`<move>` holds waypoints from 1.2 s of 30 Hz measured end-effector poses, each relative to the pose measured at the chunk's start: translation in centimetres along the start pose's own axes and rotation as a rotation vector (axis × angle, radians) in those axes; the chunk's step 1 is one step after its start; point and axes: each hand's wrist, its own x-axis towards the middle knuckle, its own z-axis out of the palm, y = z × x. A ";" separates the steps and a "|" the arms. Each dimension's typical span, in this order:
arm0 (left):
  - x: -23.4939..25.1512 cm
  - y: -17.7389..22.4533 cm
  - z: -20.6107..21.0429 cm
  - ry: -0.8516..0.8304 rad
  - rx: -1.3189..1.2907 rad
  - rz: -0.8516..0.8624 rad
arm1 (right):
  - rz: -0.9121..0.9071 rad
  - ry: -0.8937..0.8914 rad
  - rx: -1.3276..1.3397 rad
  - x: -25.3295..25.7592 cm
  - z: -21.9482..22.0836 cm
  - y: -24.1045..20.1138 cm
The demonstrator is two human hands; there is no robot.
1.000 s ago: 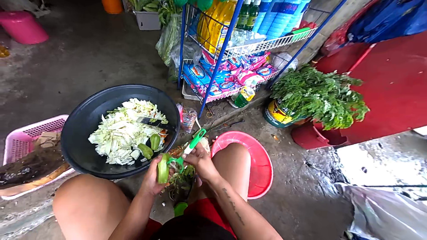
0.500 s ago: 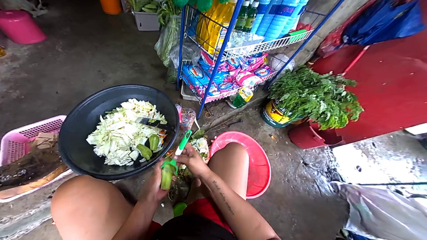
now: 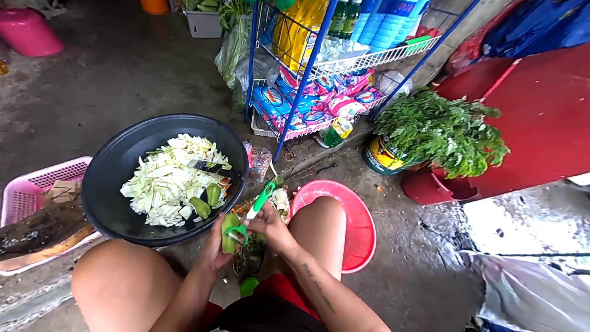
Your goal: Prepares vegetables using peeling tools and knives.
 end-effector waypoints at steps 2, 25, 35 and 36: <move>-0.2 0.1 0.3 0.023 -0.004 0.036 | 0.048 -0.077 0.022 -0.5 0.5 0.8; -0.5 -0.8 0.6 0.162 0.187 -0.061 | 0.052 0.045 -0.044 0.4 -0.5 -0.1; -1.0 -0.3 0.2 0.003 0.380 0.008 | 0.066 0.304 0.147 2.8 -4.2 -1.3; -1.1 -0.4 0.3 0.032 0.414 0.047 | 0.086 0.251 0.172 1.9 -3.0 -1.5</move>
